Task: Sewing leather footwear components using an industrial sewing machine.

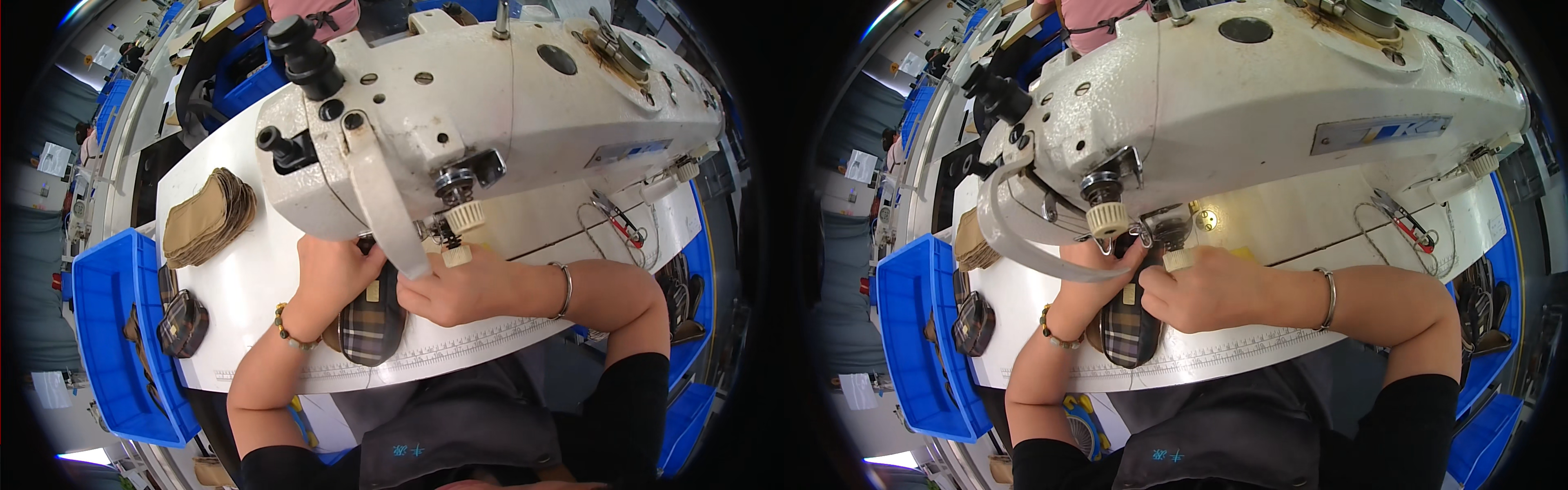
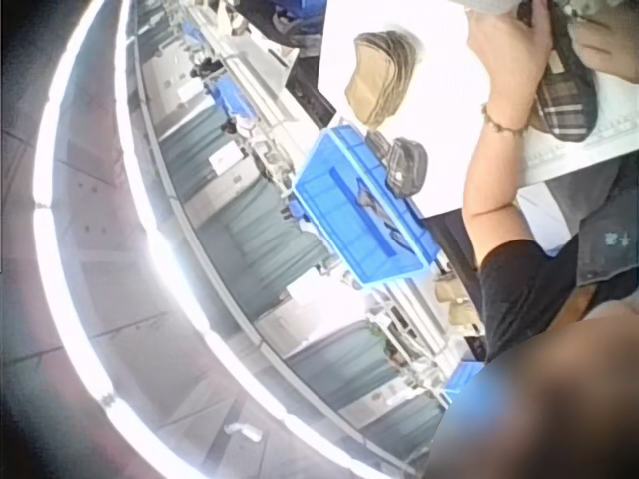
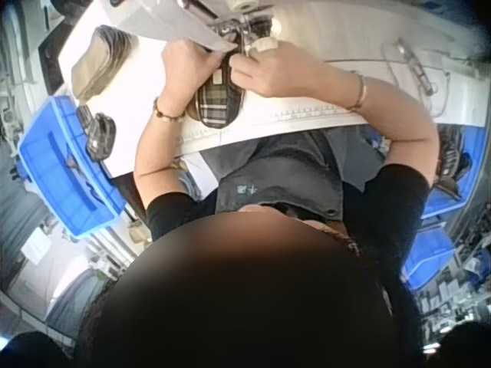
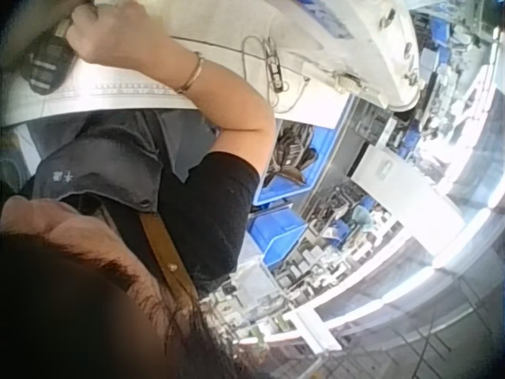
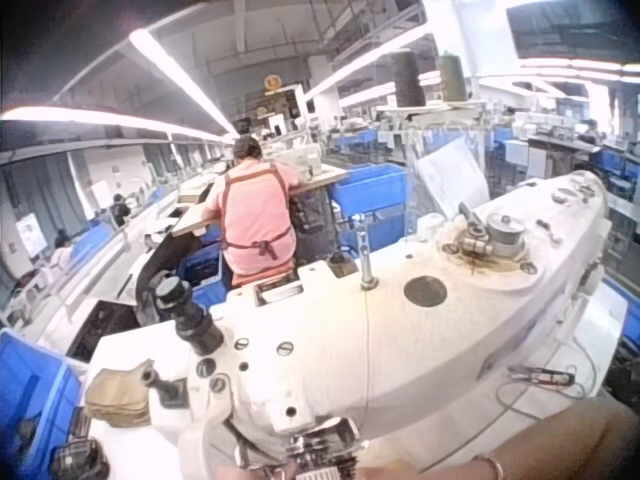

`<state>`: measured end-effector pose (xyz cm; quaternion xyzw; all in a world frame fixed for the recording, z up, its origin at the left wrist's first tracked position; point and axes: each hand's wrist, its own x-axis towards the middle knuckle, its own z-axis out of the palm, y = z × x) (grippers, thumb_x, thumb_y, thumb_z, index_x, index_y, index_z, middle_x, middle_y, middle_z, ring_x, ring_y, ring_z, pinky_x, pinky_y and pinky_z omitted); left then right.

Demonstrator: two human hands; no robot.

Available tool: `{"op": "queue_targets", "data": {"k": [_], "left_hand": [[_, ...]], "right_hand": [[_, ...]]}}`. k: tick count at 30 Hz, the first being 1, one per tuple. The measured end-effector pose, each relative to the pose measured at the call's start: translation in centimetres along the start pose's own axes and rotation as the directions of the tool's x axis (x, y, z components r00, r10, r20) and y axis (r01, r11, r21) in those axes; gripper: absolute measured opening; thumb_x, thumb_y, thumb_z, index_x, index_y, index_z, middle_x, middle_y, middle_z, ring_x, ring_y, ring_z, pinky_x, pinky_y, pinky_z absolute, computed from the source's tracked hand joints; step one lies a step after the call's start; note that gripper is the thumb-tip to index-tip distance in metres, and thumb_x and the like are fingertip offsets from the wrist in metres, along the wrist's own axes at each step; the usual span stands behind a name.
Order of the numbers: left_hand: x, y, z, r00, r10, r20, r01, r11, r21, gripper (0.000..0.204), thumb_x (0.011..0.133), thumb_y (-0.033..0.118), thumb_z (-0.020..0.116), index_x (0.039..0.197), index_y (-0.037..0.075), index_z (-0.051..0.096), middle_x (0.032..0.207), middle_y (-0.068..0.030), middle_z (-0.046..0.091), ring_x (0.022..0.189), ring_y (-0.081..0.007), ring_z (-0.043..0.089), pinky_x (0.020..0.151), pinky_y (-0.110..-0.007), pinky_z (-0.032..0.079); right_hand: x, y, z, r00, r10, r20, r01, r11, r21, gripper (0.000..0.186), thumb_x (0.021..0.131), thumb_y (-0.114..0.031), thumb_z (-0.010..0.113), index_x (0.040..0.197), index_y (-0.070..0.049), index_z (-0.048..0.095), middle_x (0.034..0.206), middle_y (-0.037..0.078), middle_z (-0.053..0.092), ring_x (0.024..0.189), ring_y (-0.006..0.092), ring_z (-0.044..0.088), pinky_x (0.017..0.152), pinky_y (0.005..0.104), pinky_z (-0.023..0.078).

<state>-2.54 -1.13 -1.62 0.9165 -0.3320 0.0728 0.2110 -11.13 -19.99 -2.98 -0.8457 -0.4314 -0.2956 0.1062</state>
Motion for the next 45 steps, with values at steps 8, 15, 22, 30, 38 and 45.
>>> {"op": "queue_targets", "data": {"k": [8, 15, 22, 30, 38, 45], "left_hand": [[0.4, 0.4, 0.1, 1.000, 0.007, 0.006, -0.006, 0.999, -0.049, 0.028, 0.074, 0.030, 0.077, 0.090, 0.008, 0.071, 0.058, -0.0074, 0.062, 0.050, -0.0255, 0.060, 0.049, -0.037, 0.048], [0.3, -0.1, 0.5, 0.998, 0.017, -0.054, -0.024, 0.992, -0.124, 0.031, 0.073, 0.028, 0.077, 0.098, 0.010, 0.071, 0.072, -0.0104, 0.066, 0.062, -0.0320, 0.064, 0.053, -0.041, 0.048], [0.3, -0.1, 0.5, 1.000, 0.015, -0.007, -0.015, 0.999, -0.043, 0.030, 0.073, 0.026, 0.077, 0.098, 0.010, 0.070, 0.079, -0.0114, 0.068, 0.067, -0.0341, 0.065, 0.055, -0.042, 0.050], [0.5, -0.7, 0.3, 0.995, 0.071, -0.068, -0.076, 0.993, -0.086, 0.019, 0.078, 0.022, 0.074, 0.084, 0.006, 0.066, 0.066, -0.0077, 0.065, 0.055, -0.0252, 0.062, 0.052, -0.035, 0.049], [0.5, -0.7, 0.7, 0.996, 0.046, -0.081, -0.057, 0.990, -0.131, 0.025, 0.075, 0.024, 0.078, 0.085, 0.004, 0.067, 0.068, -0.0051, 0.065, 0.055, -0.0167, 0.060, 0.052, -0.030, 0.048], [0.0, -1.0, 1.0, 0.998, -0.005, -0.067, -0.004, 0.992, -0.126, 0.023, 0.075, 0.021, 0.080, 0.082, 0.004, 0.067, 0.069, -0.0057, 0.064, 0.054, -0.0190, 0.058, 0.050, -0.031, 0.045]], "right_hand": [[-0.5, -0.2, 0.8, 0.997, 0.052, 0.060, -0.047, 0.995, -0.086, 0.026, 0.070, -0.016, 0.063, 0.087, 0.003, 0.069, 0.093, 0.019, 0.067, 0.065, 0.0197, 0.066, 0.048, 0.0306, 0.051], [-0.7, 0.0, 1.0, 0.993, 0.080, 0.087, -0.080, 0.997, 0.004, 0.027, 0.068, -0.014, 0.064, 0.087, 0.003, 0.068, 0.078, 0.011, 0.063, 0.058, 0.0182, 0.062, 0.045, 0.0306, 0.048], [-0.8, 0.0, 0.5, 0.986, 0.132, 0.100, -0.130, 0.991, -0.022, 0.021, 0.068, -0.013, 0.064, 0.084, 0.000, 0.065, 0.064, 0.004, 0.053, 0.045, 0.0182, 0.055, 0.042, 0.0319, 0.044], [0.1, -1.0, -0.8, 0.986, -0.017, 0.166, -0.038, 0.945, 0.325, 0.040, 0.072, -0.034, 0.073, 0.095, -0.002, 0.064, 0.101, 0.012, 0.064, 0.058, 0.0142, 0.058, 0.045, 0.0275, 0.046], [-0.2, -1.8, 0.6, 0.994, -0.046, 0.097, 0.051, 0.998, -0.044, 0.016, 0.067, -0.019, 0.062, 0.070, -0.003, 0.061, 0.080, 0.015, 0.064, 0.049, 0.0132, 0.050, 0.041, 0.0252, 0.036], [-0.6, -2.3, 0.4, 0.994, 0.012, 0.108, -0.024, 0.993, 0.112, 0.023, 0.062, -0.019, 0.062, 0.067, 0.003, 0.065, 0.077, 0.032, 0.065, 0.049, 0.0217, 0.060, 0.038, 0.0310, 0.045]]}}
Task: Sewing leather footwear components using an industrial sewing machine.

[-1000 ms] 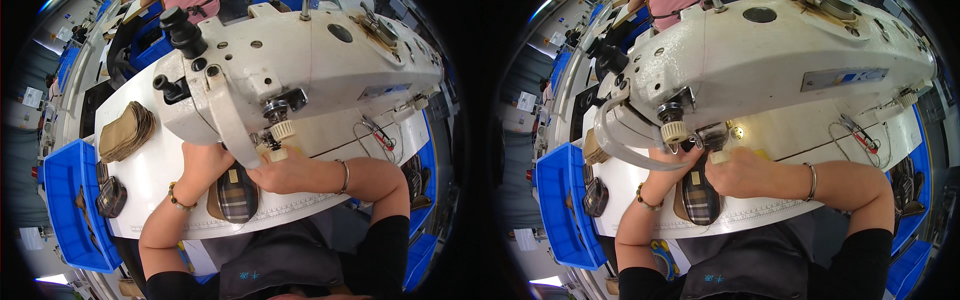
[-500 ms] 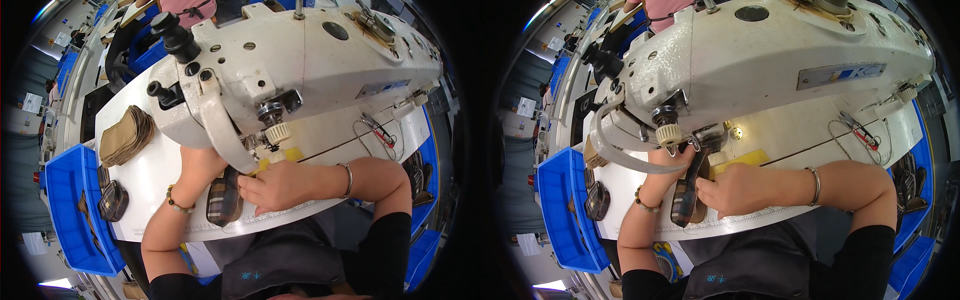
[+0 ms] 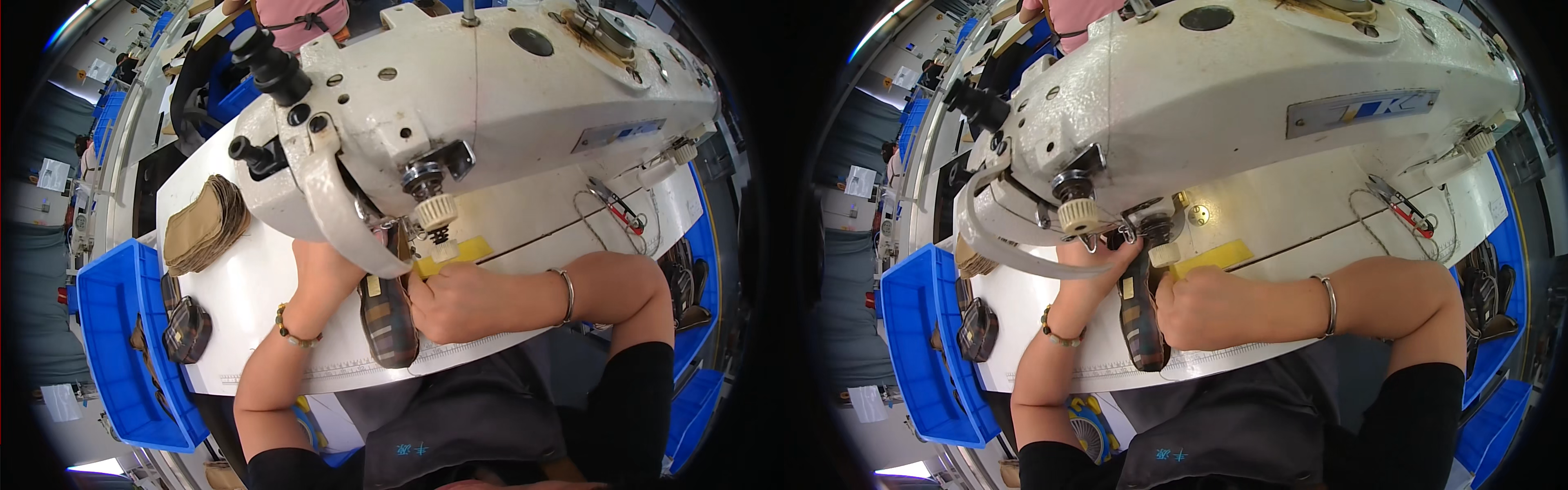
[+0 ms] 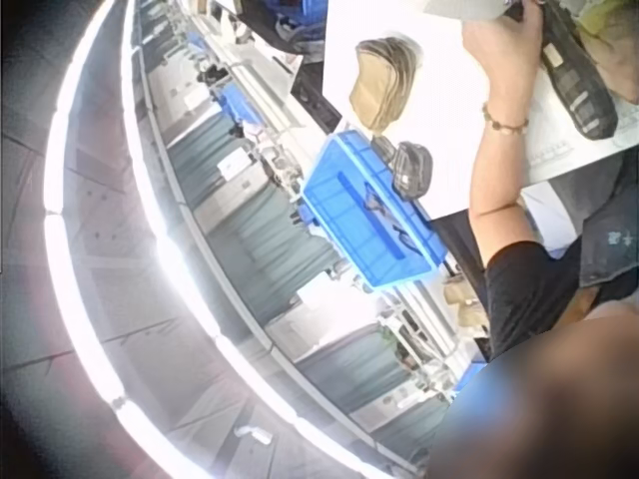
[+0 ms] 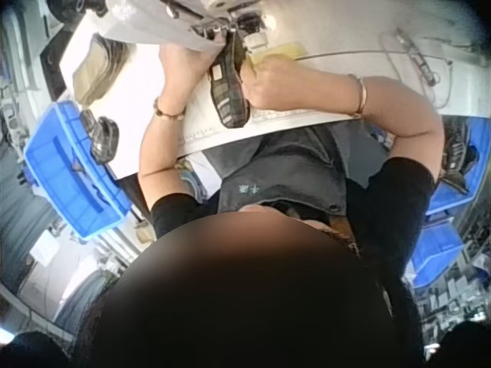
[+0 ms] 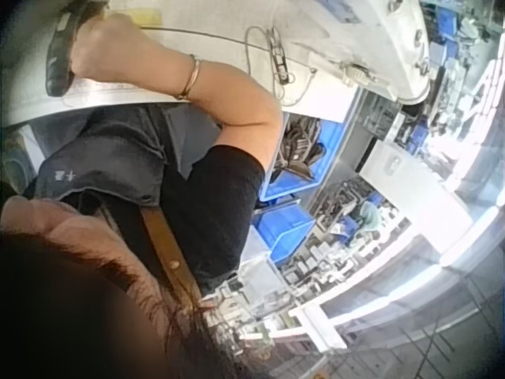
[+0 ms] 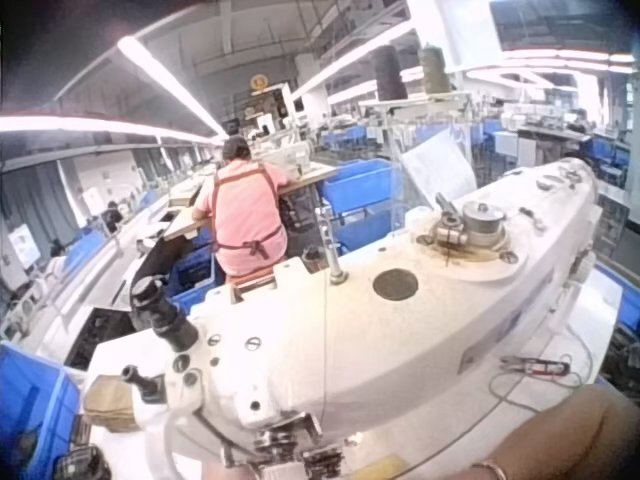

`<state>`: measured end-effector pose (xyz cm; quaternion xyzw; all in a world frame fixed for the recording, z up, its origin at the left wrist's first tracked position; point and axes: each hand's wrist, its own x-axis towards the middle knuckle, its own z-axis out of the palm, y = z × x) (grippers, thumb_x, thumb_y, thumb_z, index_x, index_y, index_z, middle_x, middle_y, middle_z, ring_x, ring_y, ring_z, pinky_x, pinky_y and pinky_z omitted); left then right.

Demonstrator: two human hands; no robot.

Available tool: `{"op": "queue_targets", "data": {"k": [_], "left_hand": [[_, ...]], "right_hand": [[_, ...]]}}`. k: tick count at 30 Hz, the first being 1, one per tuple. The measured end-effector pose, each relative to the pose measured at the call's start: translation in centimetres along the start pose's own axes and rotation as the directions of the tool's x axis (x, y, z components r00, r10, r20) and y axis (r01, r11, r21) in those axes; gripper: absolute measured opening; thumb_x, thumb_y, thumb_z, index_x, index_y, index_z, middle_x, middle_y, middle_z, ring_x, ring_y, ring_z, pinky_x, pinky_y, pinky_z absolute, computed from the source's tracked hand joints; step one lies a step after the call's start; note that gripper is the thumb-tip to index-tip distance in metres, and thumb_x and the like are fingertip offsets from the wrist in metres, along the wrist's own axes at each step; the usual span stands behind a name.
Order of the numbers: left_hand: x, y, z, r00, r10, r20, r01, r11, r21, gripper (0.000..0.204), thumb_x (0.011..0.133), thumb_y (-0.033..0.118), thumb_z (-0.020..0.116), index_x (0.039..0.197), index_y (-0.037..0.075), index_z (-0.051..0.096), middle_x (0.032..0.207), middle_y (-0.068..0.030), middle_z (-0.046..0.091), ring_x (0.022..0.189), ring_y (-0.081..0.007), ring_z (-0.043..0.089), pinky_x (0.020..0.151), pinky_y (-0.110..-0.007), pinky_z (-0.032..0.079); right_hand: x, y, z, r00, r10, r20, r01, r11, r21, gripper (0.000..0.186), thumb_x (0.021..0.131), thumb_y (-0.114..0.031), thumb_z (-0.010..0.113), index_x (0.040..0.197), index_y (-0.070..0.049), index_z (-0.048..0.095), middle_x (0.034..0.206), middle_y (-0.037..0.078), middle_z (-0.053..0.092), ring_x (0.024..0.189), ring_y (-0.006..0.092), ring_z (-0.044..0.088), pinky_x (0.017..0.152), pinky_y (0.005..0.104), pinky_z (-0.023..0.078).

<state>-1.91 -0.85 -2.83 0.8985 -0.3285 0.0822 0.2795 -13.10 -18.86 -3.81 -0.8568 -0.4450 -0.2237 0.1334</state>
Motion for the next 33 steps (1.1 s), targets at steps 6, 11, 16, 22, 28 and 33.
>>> {"op": "queue_targets", "data": {"k": [6, 11, 16, 22, 28, 33], "left_hand": [[-2.0, 3.4, -1.9, 0.960, 0.239, 0.148, -0.266, 0.942, 0.203, 0.016, 0.072, 0.003, 0.072, 0.087, 0.004, 0.070, 0.094, -0.0085, 0.068, 0.087, -0.0294, 0.066, 0.069, -0.037, 0.052], [-3.2, 3.5, -1.9, 0.911, 0.372, 0.180, -0.407, 0.880, 0.243, 0.032, 0.064, 0.003, 0.069, 0.094, 0.008, 0.073, 0.114, -0.0069, 0.065, 0.106, -0.0307, 0.062, 0.079, -0.041, 0.050], [-2.6, 3.5, -1.9, 0.917, 0.362, 0.169, -0.396, 0.879, 0.265, 0.034, 0.063, 0.004, 0.069, 0.096, 0.010, 0.074, 0.103, -0.0064, 0.062, 0.100, -0.0287, 0.061, 0.074, -0.041, 0.047], [-1.5, 2.8, -2.5, 0.909, 0.349, 0.227, -0.394, 0.897, 0.199, 0.042, 0.065, 0.006, 0.071, 0.107, 0.009, 0.071, 0.097, -0.0078, 0.059, 0.098, -0.0294, 0.060, 0.075, -0.041, 0.045], [-2.7, 5.5, -6.6, 0.790, 0.317, 0.526, -0.355, 0.934, -0.029, 0.070, 0.065, 0.021, 0.074, 0.130, 0.001, 0.058, 0.129, -0.0146, 0.058, 0.126, -0.0343, 0.053, 0.096, -0.045, 0.045], [-3.6, 5.2, -5.6, 0.793, 0.367, 0.486, -0.435, 0.900, 0.029, 0.069, 0.059, 0.020, 0.075, 0.124, 0.003, 0.060, 0.129, -0.0109, 0.062, 0.122, -0.0299, 0.057, 0.095, -0.041, 0.047]], "right_hand": [[-0.4, -1.0, -0.9, 0.999, 0.008, 0.051, 0.002, 0.982, -0.187, 0.028, 0.065, -0.019, 0.062, 0.072, 0.008, 0.065, 0.086, 0.038, 0.065, 0.050, 0.0193, 0.060, 0.041, 0.0285, 0.046], [-0.1, -1.4, -1.7, 0.994, -0.010, 0.113, 0.031, 0.982, -0.185, 0.025, 0.067, -0.018, 0.061, 0.069, 0.007, 0.062, 0.085, 0.034, 0.066, 0.047, 0.0145, 0.054, 0.040, 0.0253, 0.042], [-0.3, -1.3, -1.2, 0.990, 0.033, 0.136, 0.008, 0.956, -0.293, 0.023, 0.069, -0.018, 0.060, 0.068, 0.005, 0.063, 0.090, 0.037, 0.066, 0.047, 0.0158, 0.057, 0.041, 0.0251, 0.042], [-0.3, -0.3, -0.6, 0.984, 0.082, 0.156, -0.045, 0.973, -0.228, 0.023, 0.072, -0.018, 0.060, 0.068, 0.005, 0.064, 0.091, 0.038, 0.066, 0.050, 0.0178, 0.061, 0.041, 0.0260, 0.044], [-0.2, 0.0, -0.4, 0.995, 0.096, 0.010, -0.092, 0.980, -0.179, 0.025, 0.059, -0.020, 0.064, 0.063, 0.005, 0.063, 0.058, 0.013, 0.053, 0.048, 0.0186, 0.052, 0.039, 0.0310, 0.042], [-0.3, -0.7, -1.5, 0.994, 0.028, 0.109, -0.001, 0.971, -0.239, 0.022, 0.066, -0.018, 0.061, 0.065, 0.004, 0.063, 0.075, 0.025, 0.061, 0.052, 0.0176, 0.058, 0.042, 0.0272, 0.043]]}}
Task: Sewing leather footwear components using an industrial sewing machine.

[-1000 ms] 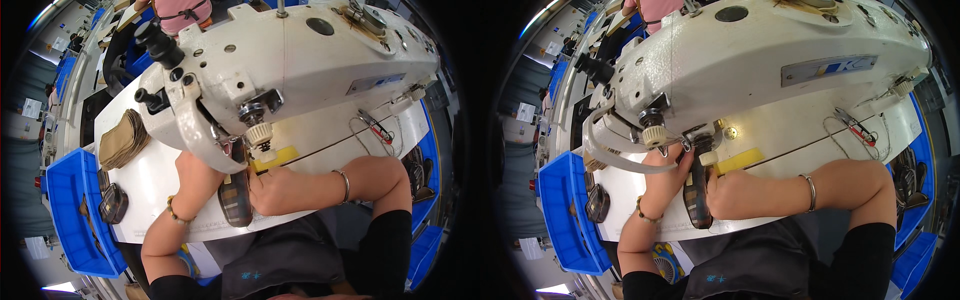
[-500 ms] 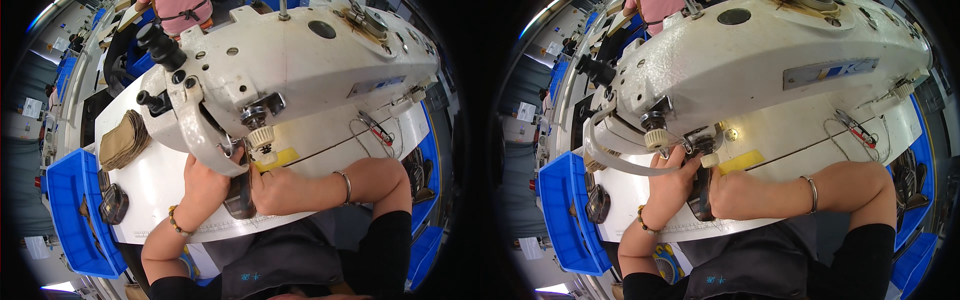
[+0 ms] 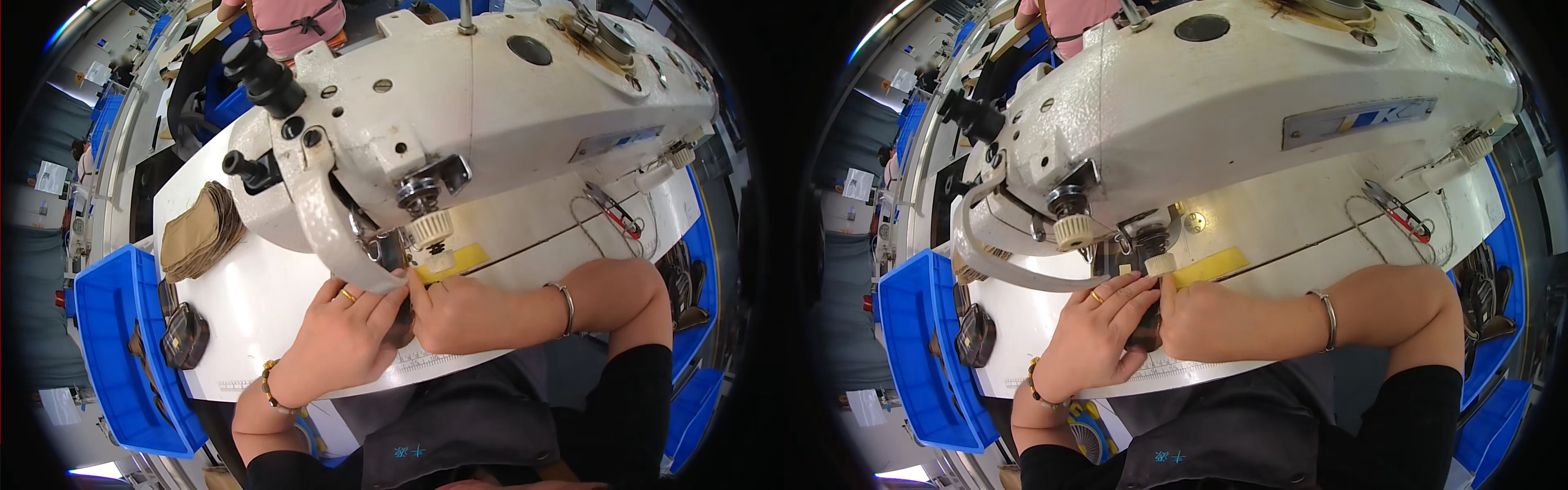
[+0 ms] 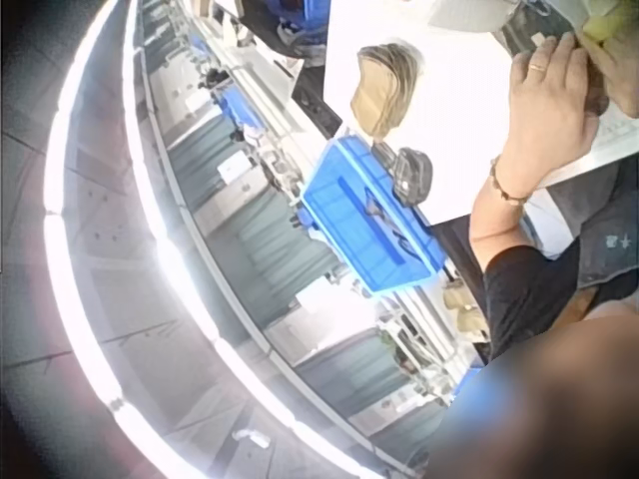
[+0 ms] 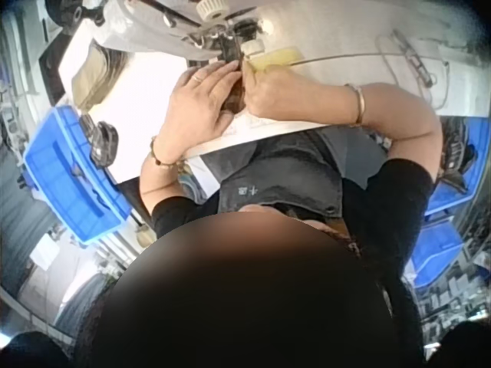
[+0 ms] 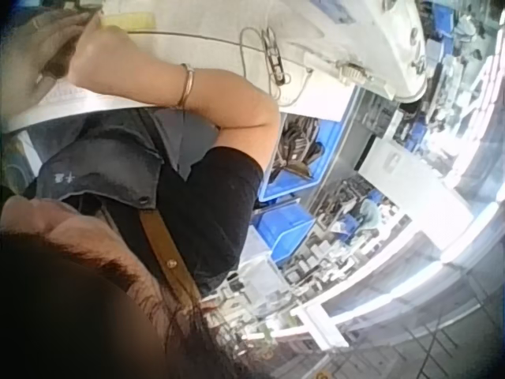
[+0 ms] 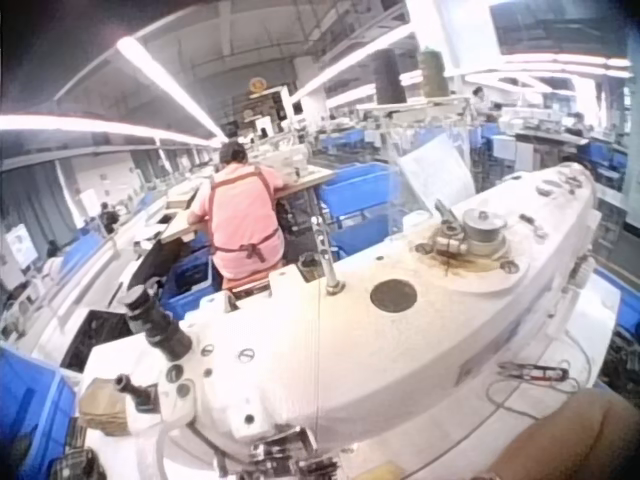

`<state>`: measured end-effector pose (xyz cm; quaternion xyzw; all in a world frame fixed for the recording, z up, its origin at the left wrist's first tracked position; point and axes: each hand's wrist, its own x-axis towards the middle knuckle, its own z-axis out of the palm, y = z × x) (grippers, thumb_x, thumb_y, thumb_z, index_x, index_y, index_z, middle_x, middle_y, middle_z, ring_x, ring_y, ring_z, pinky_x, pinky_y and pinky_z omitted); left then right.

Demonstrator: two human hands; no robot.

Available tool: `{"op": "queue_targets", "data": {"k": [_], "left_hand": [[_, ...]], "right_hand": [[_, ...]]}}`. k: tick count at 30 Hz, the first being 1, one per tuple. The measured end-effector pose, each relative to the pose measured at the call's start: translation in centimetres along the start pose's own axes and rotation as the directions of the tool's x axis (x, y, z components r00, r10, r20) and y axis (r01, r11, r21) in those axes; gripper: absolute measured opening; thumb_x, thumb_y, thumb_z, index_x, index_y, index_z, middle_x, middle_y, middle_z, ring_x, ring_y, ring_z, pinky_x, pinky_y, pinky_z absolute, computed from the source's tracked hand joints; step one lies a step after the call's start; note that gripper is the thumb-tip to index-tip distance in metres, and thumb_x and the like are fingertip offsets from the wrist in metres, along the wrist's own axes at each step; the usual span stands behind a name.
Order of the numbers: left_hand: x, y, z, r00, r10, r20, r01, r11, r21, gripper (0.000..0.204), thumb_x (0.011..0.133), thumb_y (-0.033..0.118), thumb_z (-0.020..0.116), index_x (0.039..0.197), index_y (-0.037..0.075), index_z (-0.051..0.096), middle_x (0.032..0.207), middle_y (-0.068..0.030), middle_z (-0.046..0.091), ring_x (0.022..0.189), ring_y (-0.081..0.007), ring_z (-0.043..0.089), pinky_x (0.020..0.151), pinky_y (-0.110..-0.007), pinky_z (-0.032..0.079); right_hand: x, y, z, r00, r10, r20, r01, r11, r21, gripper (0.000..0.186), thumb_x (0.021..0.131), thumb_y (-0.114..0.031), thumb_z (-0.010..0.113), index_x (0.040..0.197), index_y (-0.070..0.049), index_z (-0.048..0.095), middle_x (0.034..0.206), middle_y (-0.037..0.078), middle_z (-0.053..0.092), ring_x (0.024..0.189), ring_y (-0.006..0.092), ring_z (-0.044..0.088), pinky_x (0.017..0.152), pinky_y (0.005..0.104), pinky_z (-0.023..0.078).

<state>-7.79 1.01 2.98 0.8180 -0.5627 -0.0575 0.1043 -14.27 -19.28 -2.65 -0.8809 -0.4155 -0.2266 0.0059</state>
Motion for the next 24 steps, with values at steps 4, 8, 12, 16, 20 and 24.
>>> {"op": "queue_targets", "data": {"k": [4, 8, 12, 16, 20, 24], "left_hand": [[0.0, -0.3, 0.8, 0.998, -0.012, -0.058, 0.014, 0.999, 0.036, 0.061, 0.057, 0.014, 0.075, 0.116, 0.004, 0.063, 0.125, -0.0077, 0.066, 0.115, -0.0268, 0.061, 0.091, -0.039, 0.050], [0.1, -0.1, 2.2, 0.992, 0.049, -0.113, -0.039, 0.996, 0.086, 0.056, 0.053, 0.007, 0.072, 0.109, 0.003, 0.066, 0.123, -0.0084, 0.067, 0.108, -0.0249, 0.063, 0.087, -0.036, 0.052], [0.2, -0.1, 2.5, 0.990, 0.056, -0.128, -0.048, 0.997, 0.063, 0.055, 0.052, 0.006, 0.069, 0.107, 0.000, 0.067, 0.120, -0.0108, 0.068, 0.106, -0.0248, 0.064, 0.086, -0.034, 0.054], [0.4, 0.0, 2.8, 0.977, 0.091, -0.193, -0.076, 0.994, 0.084, 0.054, 0.053, 0.004, 0.068, 0.107, -0.001, 0.066, 0.117, -0.0114, 0.069, 0.103, -0.0249, 0.065, 0.085, -0.034, 0.055], [0.3, 0.1, 3.0, 0.978, 0.066, -0.198, -0.053, 0.996, 0.071, 0.053, 0.054, 0.003, 0.068, 0.107, -0.002, 0.066, 0.115, -0.0116, 0.069, 0.102, -0.0251, 0.066, 0.084, -0.033, 0.055], [0.4, 0.1, 3.2, 0.980, 0.050, -0.194, -0.046, 0.999, 0.025, 0.055, 0.054, 0.004, 0.070, 0.108, -0.001, 0.066, 0.116, -0.0114, 0.069, 0.103, -0.0255, 0.066, 0.084, -0.033, 0.056]], "right_hand": [[0.0, -1.1, -0.9, 0.998, -0.049, 0.033, 0.049, 0.999, 0.001, 0.019, 0.071, -0.018, 0.059, 0.062, -0.001, 0.059, 0.086, 0.034, 0.068, 0.052, 0.0149, 0.058, 0.043, 0.0242, 0.038], [-0.3, -1.6, -0.8, 0.994, -0.106, 0.040, 0.107, 0.994, -0.011, 0.018, 0.070, -0.019, 0.059, 0.059, -0.004, 0.055, 0.082, 0.033, 0.068, 0.049, 0.0142, 0.054, 0.042, 0.0242, 0.033], [-0.2, -1.8, -0.8, 0.997, -0.076, -0.025, 0.076, 0.996, 0.040, 0.019, 0.064, -0.020, 0.060, 0.059, -0.002, 0.057, 0.068, 0.023, 0.061, 0.049, 0.0173, 0.053, 0.043, 0.0274, 0.038], [-0.3, -2.2, -0.6, 0.998, -0.052, -0.023, 0.054, 0.994, 0.092, 0.021, 0.060, -0.021, 0.061, 0.058, -0.001, 0.060, 0.054, 0.011, 0.055, 0.049, 0.0191, 0.055, 0.042, 0.0303, 0.042], [-0.3, -2.2, -0.8, 0.998, -0.058, -0.003, 0.058, 0.992, 0.110, 0.020, 0.060, -0.022, 0.061, 0.058, -0.002, 0.060, 0.054, 0.010, 0.055, 0.049, 0.0185, 0.055, 0.042, 0.0306, 0.041], [-0.2, -1.9, -0.9, 0.997, -0.066, -0.040, 0.068, 0.996, 0.055, 0.016, 0.062, -0.020, 0.060, 0.057, -0.006, 0.055, 0.053, 0.006, 0.050, 0.047, 0.0157, 0.049, 0.041, 0.0286, 0.033]]}}
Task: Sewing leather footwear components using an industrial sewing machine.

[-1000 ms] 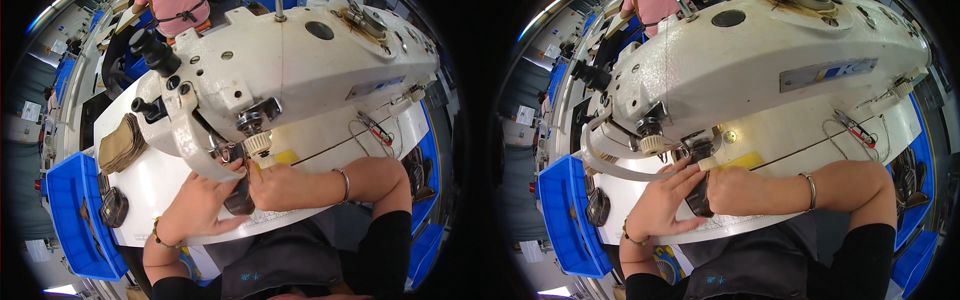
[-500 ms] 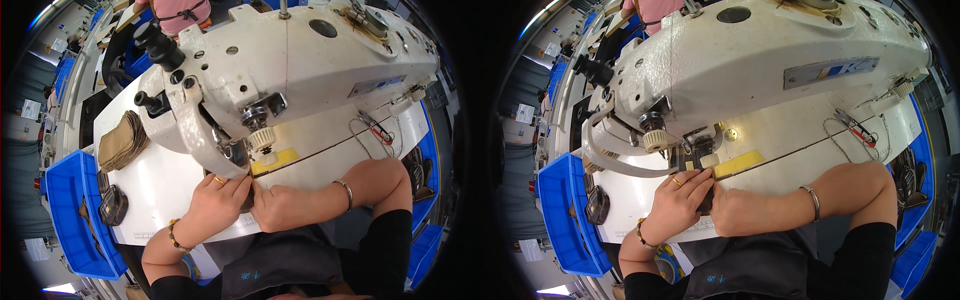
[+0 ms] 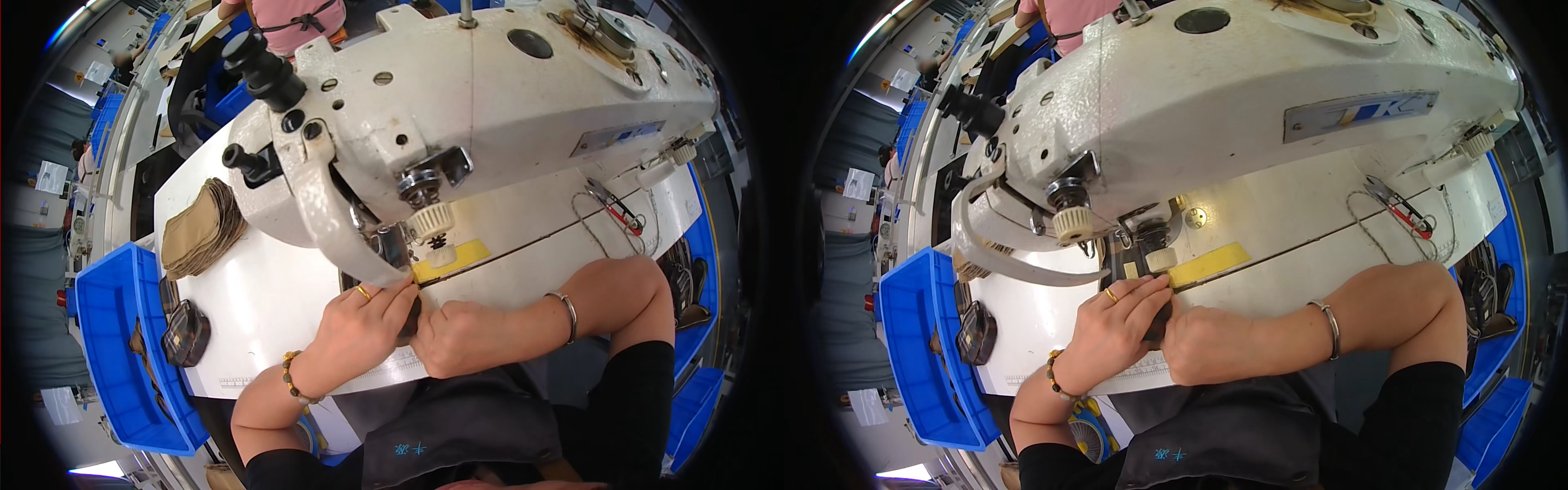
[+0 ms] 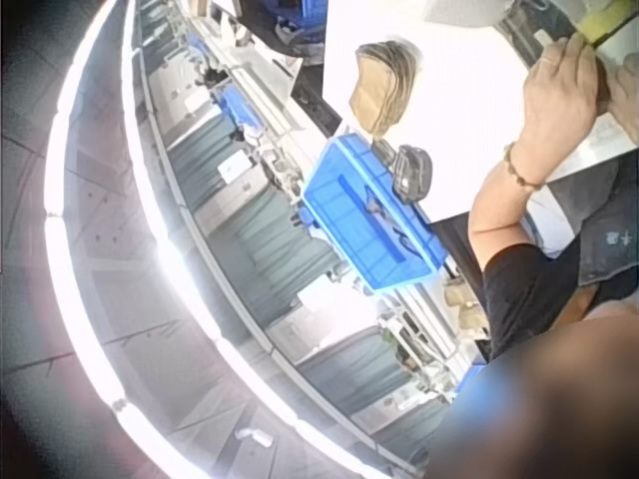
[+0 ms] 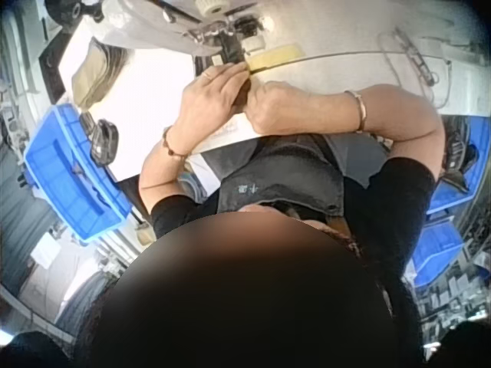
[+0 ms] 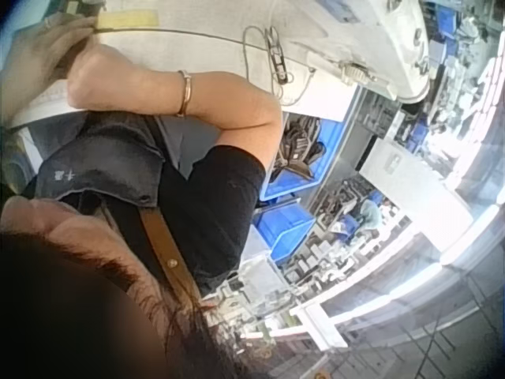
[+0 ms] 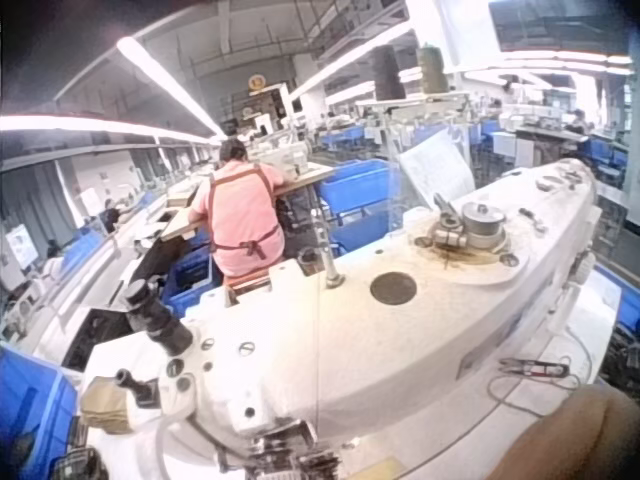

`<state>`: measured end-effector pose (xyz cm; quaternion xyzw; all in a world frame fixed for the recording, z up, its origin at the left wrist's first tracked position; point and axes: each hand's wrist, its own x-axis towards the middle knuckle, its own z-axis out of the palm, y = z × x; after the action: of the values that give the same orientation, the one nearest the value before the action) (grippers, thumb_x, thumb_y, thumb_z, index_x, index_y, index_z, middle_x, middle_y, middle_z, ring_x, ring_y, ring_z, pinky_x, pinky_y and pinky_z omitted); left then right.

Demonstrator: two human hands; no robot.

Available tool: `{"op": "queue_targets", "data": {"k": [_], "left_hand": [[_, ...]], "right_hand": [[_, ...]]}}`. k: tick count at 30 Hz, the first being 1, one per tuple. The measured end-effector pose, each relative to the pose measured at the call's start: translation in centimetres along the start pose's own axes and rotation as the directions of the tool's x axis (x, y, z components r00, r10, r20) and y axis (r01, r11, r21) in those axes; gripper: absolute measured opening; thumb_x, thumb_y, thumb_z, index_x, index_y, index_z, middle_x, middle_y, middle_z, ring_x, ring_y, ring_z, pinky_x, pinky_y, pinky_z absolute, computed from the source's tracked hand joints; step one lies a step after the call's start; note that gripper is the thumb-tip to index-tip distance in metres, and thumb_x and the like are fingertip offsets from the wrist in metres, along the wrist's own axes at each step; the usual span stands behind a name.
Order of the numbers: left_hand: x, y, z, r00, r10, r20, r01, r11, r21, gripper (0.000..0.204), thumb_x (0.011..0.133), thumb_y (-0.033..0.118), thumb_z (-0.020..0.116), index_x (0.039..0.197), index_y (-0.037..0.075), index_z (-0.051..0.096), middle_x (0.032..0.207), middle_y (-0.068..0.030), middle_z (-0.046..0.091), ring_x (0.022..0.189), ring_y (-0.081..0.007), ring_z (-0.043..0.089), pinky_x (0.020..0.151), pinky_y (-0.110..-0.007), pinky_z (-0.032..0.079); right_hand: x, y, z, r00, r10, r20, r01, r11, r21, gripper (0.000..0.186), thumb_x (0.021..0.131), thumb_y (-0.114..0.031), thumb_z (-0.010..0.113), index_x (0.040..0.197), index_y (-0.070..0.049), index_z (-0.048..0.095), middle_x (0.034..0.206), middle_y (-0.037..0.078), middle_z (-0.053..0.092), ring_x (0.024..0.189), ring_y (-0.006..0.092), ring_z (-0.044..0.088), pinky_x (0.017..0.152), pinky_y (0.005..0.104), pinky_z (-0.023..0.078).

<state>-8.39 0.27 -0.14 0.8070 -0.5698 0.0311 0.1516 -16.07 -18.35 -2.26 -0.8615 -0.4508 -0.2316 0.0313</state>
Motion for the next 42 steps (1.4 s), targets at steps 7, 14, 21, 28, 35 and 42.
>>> {"op": "queue_targets", "data": {"k": [7, 14, 21, 28, 35, 42], "left_hand": [[0.1, -0.3, 0.4, 1.000, 0.002, -0.002, -0.002, 1.000, 0.020, 0.055, 0.053, 0.006, 0.073, 0.108, 0.001, 0.066, 0.115, -0.0107, 0.069, 0.105, -0.0259, 0.066, 0.084, -0.034, 0.056], [1.2, -2.6, 1.6, 0.996, -0.049, -0.079, 0.048, 0.999, -0.012, 0.054, 0.055, 0.001, 0.074, 0.108, 0.003, 0.066, 0.106, -0.0104, 0.070, 0.104, -0.0287, 0.067, 0.081, -0.035, 0.055], [1.5, -3.4, 1.5, 0.982, -0.093, -0.165, 0.100, 0.994, 0.035, 0.055, 0.052, 0.000, 0.074, 0.107, 0.004, 0.068, 0.103, -0.0072, 0.071, 0.098, -0.0277, 0.068, 0.078, -0.035, 0.054], [1.0, -3.4, 0.8, 0.917, 0.029, -0.399, 0.038, 0.987, 0.158, 0.043, 0.054, -0.004, 0.068, 0.096, 0.004, 0.071, 0.091, -0.0060, 0.072, 0.087, -0.0213, 0.071, 0.076, -0.036, 0.055], [1.4, -3.8, 1.2, 0.889, 0.072, -0.452, -0.008, 0.990, 0.142, 0.036, 0.056, -0.002, 0.068, 0.090, 0.005, 0.070, 0.087, -0.0051, 0.072, 0.082, -0.0208, 0.070, 0.077, -0.037, 0.054], [1.8, -4.1, 1.2, 0.877, 0.006, -0.481, 0.062, 0.990, 0.126, 0.034, 0.050, 0.005, 0.065, 0.084, 0.007, 0.068, 0.070, -0.0011, 0.059, 0.060, -0.0180, 0.058, 0.059, -0.031, 0.048]], "right_hand": [[0.1, 0.2, 0.1, 1.000, -0.022, 0.008, 0.022, 0.998, -0.055, 0.015, 0.063, -0.018, 0.060, 0.057, -0.009, 0.050, 0.053, 0.005, 0.046, 0.044, 0.0125, 0.042, 0.041, 0.0266, 0.027], [0.1, 1.8, 2.3, 0.995, 0.016, -0.095, -0.031, 0.986, -0.167, 0.016, 0.067, -0.015, 0.064, 0.059, -0.008, 0.052, 0.054, 0.004, 0.047, 0.045, 0.0137, 0.045, 0.041, 0.0266, 0.032], [0.4, 2.8, 2.4, 0.992, 0.118, -0.036, -0.119, 0.992, -0.030, 0.015, 0.063, -0.015, 0.064, 0.063, -0.002, 0.057, 0.056, 0.010, 0.052, 0.048, 0.0165, 0.052, 0.039, 0.0282, 0.040], [0.3, 4.5, 1.6, 0.971, 0.228, -0.067, -0.224, 0.973, 0.064, 0.012, 0.069, -0.013, 0.064, 0.067, -0.004, 0.056, 0.056, 0.005, 0.054, 0.050, 0.0192, 0.060, 0.041, 0.0307, 0.044], [0.4, 5.9, 3.7, 0.958, 0.236, -0.160, -0.231, 0.972, 0.052, 0.018, 0.069, -0.009, 0.066, 0.082, 0.003, 0.061, 0.055, 0.008, 0.056, 0.051, 0.0245, 0.062, 0.044, 0.0371, 0.049], [0.9, 5.5, 3.1, 0.960, 0.256, -0.114, -0.243, 0.963, 0.119, 0.024, 0.068, -0.009, 0.065, 0.086, 0.006, 0.061, 0.056, 0.008, 0.057, 0.049, 0.0246, 0.062, 0.042, 0.0365, 0.048]]}}
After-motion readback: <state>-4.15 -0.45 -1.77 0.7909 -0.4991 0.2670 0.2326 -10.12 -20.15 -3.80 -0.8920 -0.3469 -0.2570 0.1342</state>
